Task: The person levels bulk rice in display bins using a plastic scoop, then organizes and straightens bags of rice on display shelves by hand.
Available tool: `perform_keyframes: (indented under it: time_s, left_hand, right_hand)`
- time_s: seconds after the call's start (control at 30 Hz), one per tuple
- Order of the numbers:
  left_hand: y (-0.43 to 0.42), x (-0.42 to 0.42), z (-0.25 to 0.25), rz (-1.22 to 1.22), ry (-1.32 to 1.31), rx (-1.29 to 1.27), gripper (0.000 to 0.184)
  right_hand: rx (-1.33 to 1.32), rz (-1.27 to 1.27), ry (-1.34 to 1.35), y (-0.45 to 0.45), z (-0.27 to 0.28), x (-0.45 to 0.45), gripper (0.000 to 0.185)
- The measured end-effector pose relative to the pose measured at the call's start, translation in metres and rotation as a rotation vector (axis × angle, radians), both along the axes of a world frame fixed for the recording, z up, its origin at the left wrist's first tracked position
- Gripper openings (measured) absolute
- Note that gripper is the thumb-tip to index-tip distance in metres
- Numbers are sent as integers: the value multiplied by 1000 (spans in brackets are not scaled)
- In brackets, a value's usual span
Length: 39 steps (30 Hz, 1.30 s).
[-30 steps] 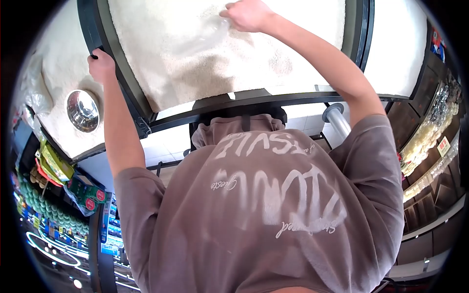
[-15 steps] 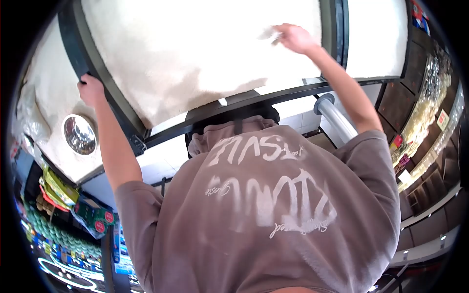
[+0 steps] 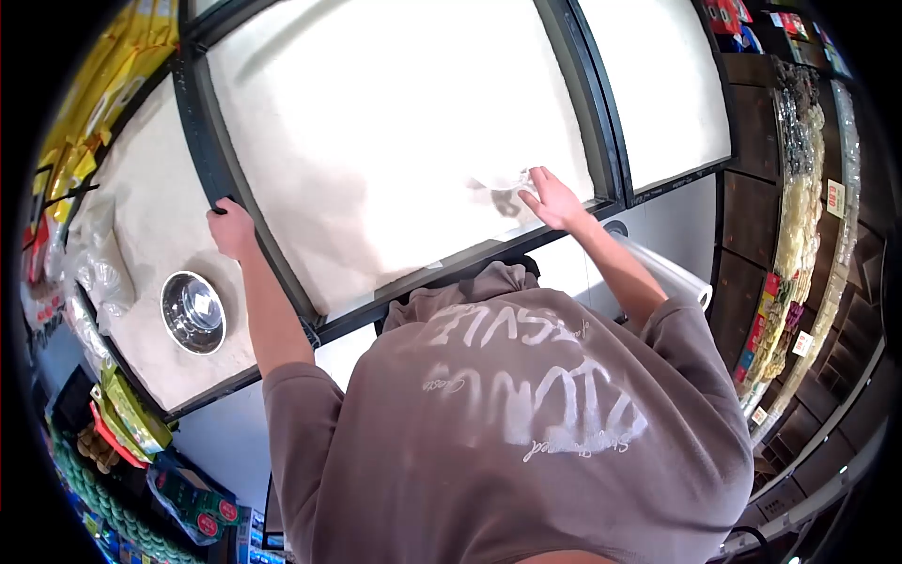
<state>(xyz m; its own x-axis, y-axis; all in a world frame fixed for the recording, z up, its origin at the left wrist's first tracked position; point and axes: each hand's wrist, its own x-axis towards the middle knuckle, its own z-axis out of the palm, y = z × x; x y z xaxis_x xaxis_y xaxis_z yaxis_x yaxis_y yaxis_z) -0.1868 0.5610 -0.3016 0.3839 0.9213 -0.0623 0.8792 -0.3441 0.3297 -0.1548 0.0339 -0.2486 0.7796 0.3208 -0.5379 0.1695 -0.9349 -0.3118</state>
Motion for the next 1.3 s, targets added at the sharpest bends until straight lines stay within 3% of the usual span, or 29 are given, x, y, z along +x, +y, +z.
perform_keyframes:
  time_s: [0.07,0.17,0.23,0.33,0.4,0.53,0.6,0.67,0.73,0.8,0.83,0.93,1.0,1.17,1.3]
  left_hand:
    - [-1,0,0,-15,4,1,47]
    - [1,-1,-4,-48,-4,7,47]
    - [4,-3,-9,-70,-23,28,48]
    - [8,-12,-16,-125,-59,50,44]
    - [15,-22,-29,-282,-365,195,37]
    - [-11,-69,-14,-340,-675,208,27]
    - [-45,-105,1,-267,-845,-308,20]
    - [-85,-146,2,-348,-906,-494,12]
    - [-118,-190,20,-318,-697,-952,7]
    - [-150,-219,34,-223,-525,-1012,13]
    - [-154,-232,34,-214,-517,-1004,13]
    - [-171,-258,30,-152,-457,-1086,41]
    - [-173,-278,16,-88,-323,-1131,44]
    - [-194,-364,-60,-12,-197,-990,36]
    - [-226,-333,-59,-35,-207,-964,35]
  right_hand:
    - [105,-69,-83,23,-6,-17,38]
    - [155,21,-224,63,-23,-37,37]
    - [166,230,-292,84,-33,-48,33]
    - [28,335,-171,98,-41,-51,29]
    - [51,298,-196,91,-43,-43,28]
    - [-168,178,-15,51,-45,-19,35]
    - [-102,-14,-54,24,-41,-8,40]
    - [-63,-105,-91,-4,-50,6,42]
    - [0,-148,-107,-11,-42,17,45]
    - [66,-151,-112,3,-47,22,45]
    - [118,-156,-118,15,-48,23,46]
    - [308,-144,-47,62,-54,8,48]
    - [371,-123,35,82,-67,3,44]
    - [192,-258,-74,50,-78,21,42]
    - [136,-517,-213,11,-67,51,42]
